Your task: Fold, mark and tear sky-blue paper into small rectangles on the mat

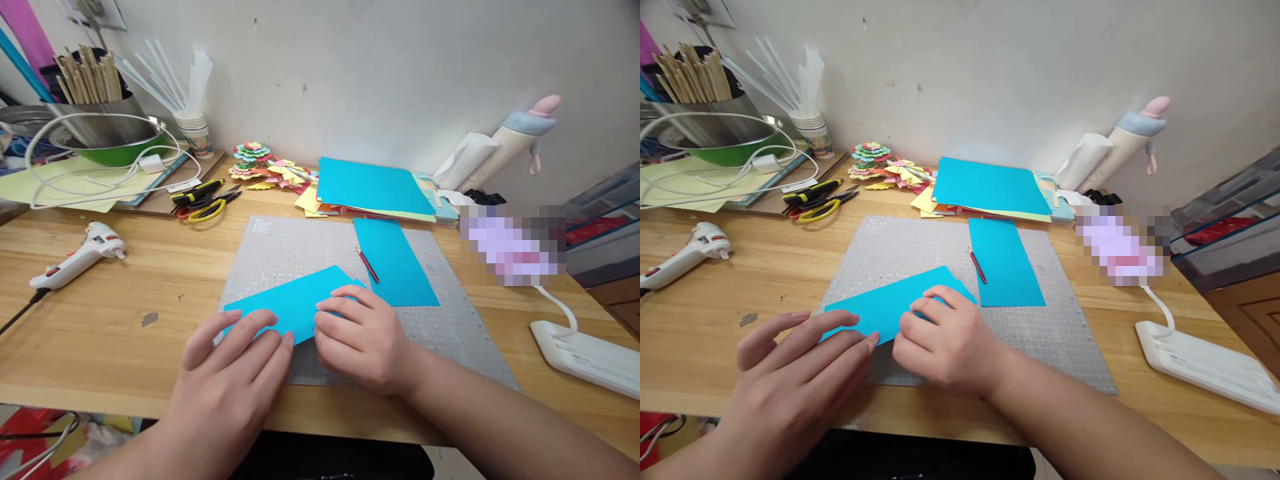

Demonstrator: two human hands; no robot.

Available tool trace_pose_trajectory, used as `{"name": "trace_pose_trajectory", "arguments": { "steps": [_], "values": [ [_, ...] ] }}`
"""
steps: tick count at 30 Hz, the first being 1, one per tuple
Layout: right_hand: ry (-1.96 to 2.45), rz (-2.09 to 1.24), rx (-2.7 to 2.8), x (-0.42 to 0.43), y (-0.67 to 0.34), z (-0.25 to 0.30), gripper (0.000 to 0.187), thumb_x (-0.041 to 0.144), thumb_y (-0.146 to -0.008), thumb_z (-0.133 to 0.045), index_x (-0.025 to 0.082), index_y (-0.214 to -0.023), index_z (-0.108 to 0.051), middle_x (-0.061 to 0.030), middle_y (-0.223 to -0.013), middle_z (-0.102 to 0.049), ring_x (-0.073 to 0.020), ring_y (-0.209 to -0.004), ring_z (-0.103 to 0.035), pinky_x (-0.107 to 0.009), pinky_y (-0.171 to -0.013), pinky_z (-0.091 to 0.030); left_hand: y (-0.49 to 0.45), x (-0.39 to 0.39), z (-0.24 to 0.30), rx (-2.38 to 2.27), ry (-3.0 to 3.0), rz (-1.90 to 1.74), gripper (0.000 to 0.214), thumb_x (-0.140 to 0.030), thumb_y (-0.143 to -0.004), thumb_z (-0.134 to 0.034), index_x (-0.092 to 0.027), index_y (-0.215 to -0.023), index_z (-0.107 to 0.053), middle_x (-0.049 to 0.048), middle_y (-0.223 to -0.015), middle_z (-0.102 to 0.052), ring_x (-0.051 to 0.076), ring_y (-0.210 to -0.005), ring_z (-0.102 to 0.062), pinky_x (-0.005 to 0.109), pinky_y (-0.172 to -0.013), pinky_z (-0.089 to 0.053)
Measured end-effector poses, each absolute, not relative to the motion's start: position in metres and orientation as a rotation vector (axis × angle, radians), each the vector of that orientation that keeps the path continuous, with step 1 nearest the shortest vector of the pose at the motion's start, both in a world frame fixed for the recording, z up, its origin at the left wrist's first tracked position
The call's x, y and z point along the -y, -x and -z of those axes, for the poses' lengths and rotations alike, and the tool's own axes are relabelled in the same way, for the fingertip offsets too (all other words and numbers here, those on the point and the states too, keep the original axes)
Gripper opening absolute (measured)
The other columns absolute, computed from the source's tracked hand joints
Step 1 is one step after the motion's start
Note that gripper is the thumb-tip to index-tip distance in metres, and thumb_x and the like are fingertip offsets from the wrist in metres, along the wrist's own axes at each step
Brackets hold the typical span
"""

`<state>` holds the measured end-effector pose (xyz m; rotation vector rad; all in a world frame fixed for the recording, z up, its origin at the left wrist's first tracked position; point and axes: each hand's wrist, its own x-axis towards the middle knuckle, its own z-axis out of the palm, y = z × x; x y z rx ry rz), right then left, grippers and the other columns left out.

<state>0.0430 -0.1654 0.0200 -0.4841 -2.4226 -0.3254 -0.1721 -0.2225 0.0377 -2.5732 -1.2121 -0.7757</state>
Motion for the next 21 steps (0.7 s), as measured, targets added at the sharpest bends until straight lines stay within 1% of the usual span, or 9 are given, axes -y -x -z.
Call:
{"name": "trace_pose_trajectory", "arguments": {
  "steps": [3, 6, 11, 13, 16, 17, 19, 20, 21],
  "values": [
    [0.488, 0.311, 2.445, 0.161, -0.054, -0.021, 0.015, 0.014, -0.085, -0.060, 0.023, -0.073, -0.061, 0.0025, -0.080, -0.070, -0.0165, -0.087, -0.063, -0.040, -0.093, -0.047, 0.181, 0.227, -0.040, 1.231, 2.566, 0.790, 0.022, -0.017, -0.096, -0.045, -0.020, -0.101, -0.066, -0.0009, -0.088, -0.074, 0.020, -0.104, -0.061, 0.037, -0.093, -0.037],
    [0.510, 0.333, 2.462, 0.156, -0.062, -0.023, 0.017, 0.013, -0.085, -0.059, 0.024, -0.073, -0.059, 0.0035, -0.079, -0.070, -0.0148, -0.087, -0.064, -0.040, -0.098, -0.045, 0.192, 0.233, -0.043, 1.263, 2.574, 0.765, 0.025, -0.019, -0.096, -0.043, -0.024, -0.105, -0.066, -0.0024, -0.093, -0.075, 0.020, -0.107, -0.061, 0.038, -0.095, -0.035],
    [0.531, 0.351, 2.437, 0.136, -0.084, -0.024, 0.016, 0.013, -0.084, -0.057, 0.025, -0.074, -0.056, 0.0038, -0.079, -0.071, -0.0140, -0.080, -0.066, -0.043, -0.096, -0.047, 0.218, 0.241, -0.044, 1.243, 2.546, 0.714, 0.029, -0.017, -0.092, -0.045, -0.025, -0.111, -0.066, -0.0027, -0.102, -0.075, 0.021, -0.110, -0.061, 0.039, -0.097, -0.037],
    [0.535, 0.343, 2.383, 0.124, -0.097, -0.024, 0.014, 0.012, -0.081, -0.059, 0.024, -0.077, -0.056, 0.0016, -0.077, -0.070, -0.0154, -0.074, -0.066, -0.045, -0.093, -0.049, 0.229, 0.241, -0.047, 1.158, 2.526, 0.665, 0.030, -0.015, -0.089, -0.047, -0.026, -0.108, -0.068, -0.0046, -0.101, -0.074, 0.020, -0.110, -0.061, 0.037, -0.098, -0.037],
    [0.667, 0.308, 2.209, 0.114, -0.109, -0.028, 0.019, 0.005, -0.076, -0.059, 0.024, -0.080, -0.057, 0.0003, -0.072, -0.067, -0.0168, -0.066, -0.064, -0.046, -0.087, -0.053, 0.236, 0.240, -0.054, 1.121, 2.497, 0.641, 0.024, -0.013, -0.086, -0.053, -0.025, -0.098, -0.070, -0.0065, -0.092, -0.074, 0.019, -0.108, -0.062, 0.033, -0.095, -0.038],
    [0.713, 0.243, 2.137, 0.115, -0.109, -0.030, 0.021, 0.005, -0.076, -0.058, 0.024, -0.083, -0.058, -0.0002, -0.072, -0.067, -0.0176, -0.067, -0.064, -0.044, -0.083, -0.054, 0.235, 0.240, -0.057, 1.141, 2.494, 0.654, 0.024, -0.011, -0.085, -0.054, -0.025, -0.097, -0.070, -0.0063, -0.091, -0.074, 0.019, -0.108, -0.062, 0.032, -0.094, -0.039],
    [0.738, 0.001, 2.074, 0.123, -0.102, -0.035, 0.020, 0.009, -0.080, -0.055, 0.024, -0.092, -0.060, -0.0034, -0.079, -0.068, -0.0204, -0.077, -0.067, -0.042, -0.077, -0.056, 0.232, 0.239, -0.058, 1.197, 2.501, 0.686, 0.028, -0.008, -0.085, -0.054, -0.025, -0.101, -0.070, -0.0050, -0.093, -0.075, 0.020, -0.109, -0.061, 0.033, -0.092, -0.040],
    [0.696, -0.132, 2.109, 0.130, -0.096, -0.037, 0.021, 0.014, -0.083, -0.054, 0.023, -0.100, -0.060, -0.0061, -0.086, -0.070, -0.0218, -0.086, -0.067, -0.041, -0.077, -0.057, 0.230, 0.238, -0.058, 1.225, 2.507, 0.698, 0.030, -0.008, -0.086, -0.052, -0.024, -0.105, -0.069, -0.0042, -0.096, -0.075, 0.021, -0.110, -0.060, 0.035, -0.093, -0.041],
    [0.620, -0.212, 2.195, 0.137, -0.088, -0.038, 0.024, 0.022, -0.084, -0.055, 0.020, -0.108, -0.060, -0.0098, -0.095, -0.071, -0.0242, -0.095, -0.067, -0.043, -0.080, -0.056, 0.229, 0.237, -0.056, 1.239, 2.508, 0.715, 0.031, -0.008, -0.087, -0.051, -0.024, -0.108, -0.068, -0.0033, -0.098, -0.075, 0.022, -0.112, -0.059, 0.037, -0.093, -0.040]
  ]
}}
